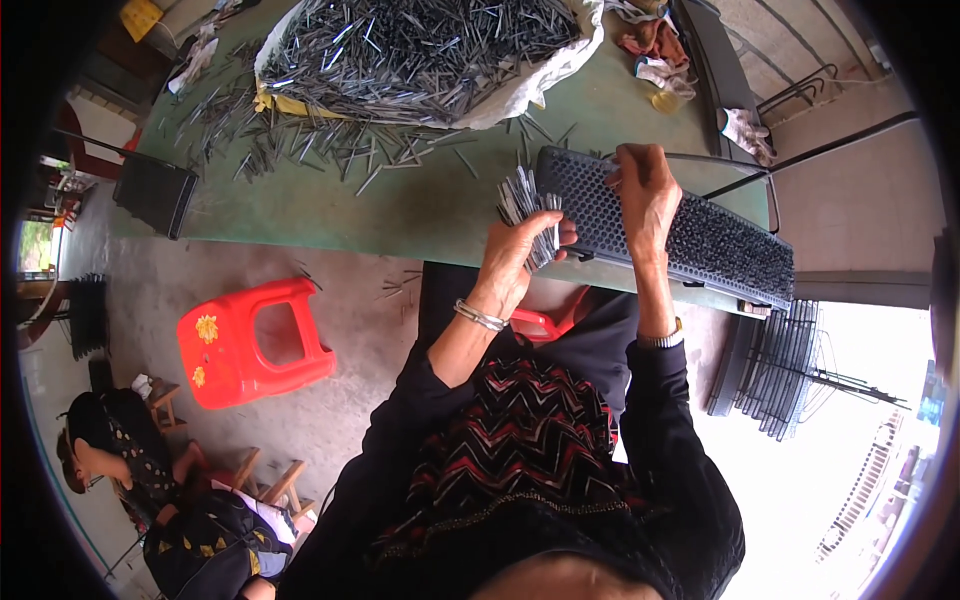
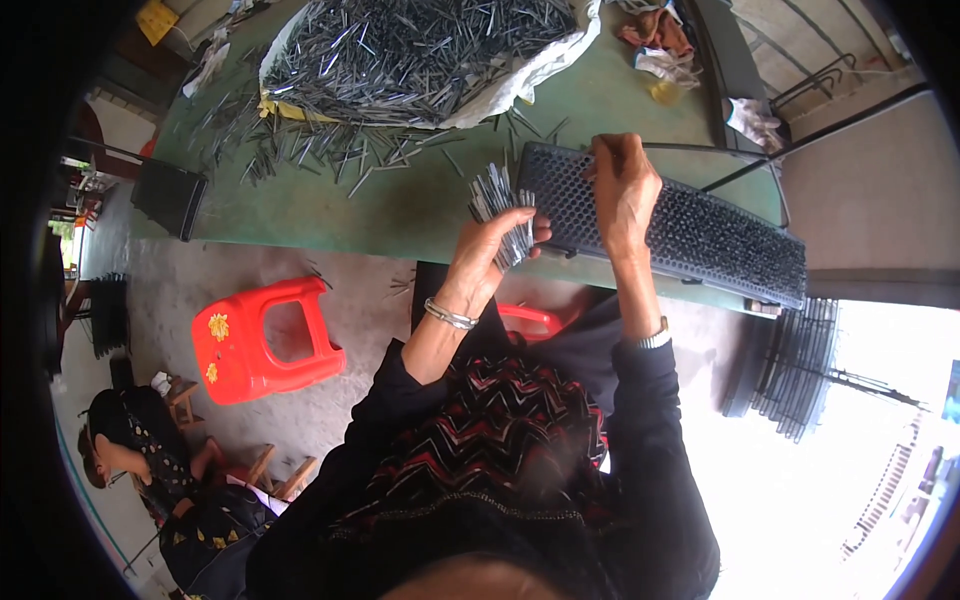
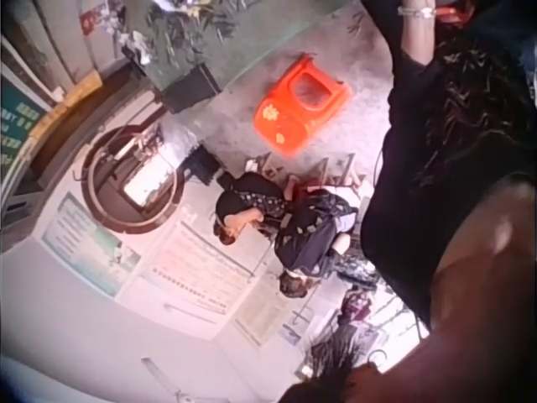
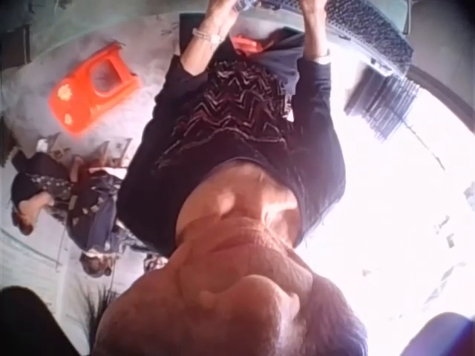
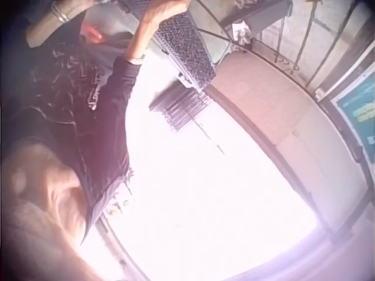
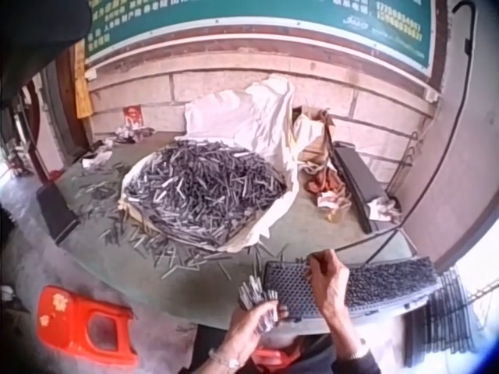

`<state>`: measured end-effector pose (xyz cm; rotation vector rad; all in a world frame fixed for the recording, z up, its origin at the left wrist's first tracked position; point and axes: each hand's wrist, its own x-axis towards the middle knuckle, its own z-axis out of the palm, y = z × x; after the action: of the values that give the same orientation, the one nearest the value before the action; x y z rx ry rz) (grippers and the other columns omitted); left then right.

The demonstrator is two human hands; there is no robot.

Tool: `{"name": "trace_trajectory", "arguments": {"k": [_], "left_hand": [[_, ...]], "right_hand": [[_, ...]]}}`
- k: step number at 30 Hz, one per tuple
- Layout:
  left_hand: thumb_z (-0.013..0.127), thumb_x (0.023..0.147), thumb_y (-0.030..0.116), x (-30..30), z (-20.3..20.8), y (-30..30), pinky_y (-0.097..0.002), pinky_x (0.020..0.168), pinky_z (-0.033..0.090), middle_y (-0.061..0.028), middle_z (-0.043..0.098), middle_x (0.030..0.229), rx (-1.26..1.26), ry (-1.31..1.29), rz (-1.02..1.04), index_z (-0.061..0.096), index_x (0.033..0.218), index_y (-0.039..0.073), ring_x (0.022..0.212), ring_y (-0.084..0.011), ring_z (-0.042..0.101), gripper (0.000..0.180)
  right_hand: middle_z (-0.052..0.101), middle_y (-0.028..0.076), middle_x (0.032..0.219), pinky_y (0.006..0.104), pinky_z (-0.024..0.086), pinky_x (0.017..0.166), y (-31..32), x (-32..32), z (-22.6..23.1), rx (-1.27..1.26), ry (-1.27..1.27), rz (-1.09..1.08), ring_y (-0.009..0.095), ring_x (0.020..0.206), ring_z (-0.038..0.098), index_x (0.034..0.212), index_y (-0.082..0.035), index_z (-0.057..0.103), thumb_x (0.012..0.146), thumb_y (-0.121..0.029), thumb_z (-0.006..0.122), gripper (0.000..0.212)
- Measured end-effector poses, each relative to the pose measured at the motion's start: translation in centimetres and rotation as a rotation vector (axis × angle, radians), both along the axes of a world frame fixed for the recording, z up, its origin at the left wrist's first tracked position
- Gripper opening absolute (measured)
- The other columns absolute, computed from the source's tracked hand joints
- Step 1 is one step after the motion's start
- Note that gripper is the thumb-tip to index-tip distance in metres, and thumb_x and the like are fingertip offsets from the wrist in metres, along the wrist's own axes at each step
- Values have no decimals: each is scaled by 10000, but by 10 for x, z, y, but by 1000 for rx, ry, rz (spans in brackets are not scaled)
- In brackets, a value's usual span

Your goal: The recorder is manually inserting small metal pins into a perforated metal grate at a workbench.

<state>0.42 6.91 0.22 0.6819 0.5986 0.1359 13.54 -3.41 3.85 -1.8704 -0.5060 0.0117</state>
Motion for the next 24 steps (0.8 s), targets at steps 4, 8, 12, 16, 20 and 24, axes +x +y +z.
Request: {"name": "trace_trajectory", "arguments": {"k": [4, 8, 12, 16, 20, 24], "left_hand": [[686, 780, 119, 5, -1, -5, -280, 511, 489, -106, 687, 776, 2, -1, 26, 642, 892, 9, 673, -182, 672, 163], [697, 774, 129, 3, -2, -1, -275, 511, 482, -107, 688, 776, -9, 1, 24, 645, 895, 13, 670, -174, 668, 175], [705, 773, 139, 5, 1, -2, -271, 513, 474, -108, 692, 783, -8, 10, 15, 649, 898, 15, 670, -179, 673, 185], [692, 786, 140, 6, -1, 0, -269, 509, 469, -103, 694, 782, 15, 28, 28, 651, 897, 16, 668, -184, 679, 172], [682, 796, 140, 4, 0, -2, -264, 508, 467, -100, 693, 779, 28, 18, 13, 652, 897, 14, 675, -185, 682, 164], [674, 804, 140, 6, -4, -4, -281, 510, 482, -111, 695, 815, 11, 0, -6, 646, 922, 6, 718, -204, 693, 180]], "right_hand": [[646, 63, 709, 243, 447, 529, 10, 19, -28, -48, -190, -93, 90, 550, 578, 885, -9, 611, 861, -85, 609, 80], [628, 97, 705, 307, 463, 549, 16, 22, -46, -146, -271, -63, 195, 573, 594, 862, -33, 607, 847, -97, 630, 69], [610, 145, 762, 388, 485, 618, 17, 19, -51, -266, -434, -25, 334, 697, 614, 864, -58, 651, 817, -122, 659, 79], [602, 148, 776, 357, 485, 640, 8, 13, -39, -266, -244, 80, 279, 699, 612, 902, -43, 692, 815, -174, 677, 158], [629, 105, 731, 281, 469, 624, -8, -15, -2, -158, 262, 369, 130, 675, 586, 903, 32, 649, 841, -165, 656, 207], [627, 76, 709, 263, 464, 595, -12, -17, 0, -114, 387, 399, 120, 635, 582, 889, 20, 616, 840, -91, 619, 121]]}}
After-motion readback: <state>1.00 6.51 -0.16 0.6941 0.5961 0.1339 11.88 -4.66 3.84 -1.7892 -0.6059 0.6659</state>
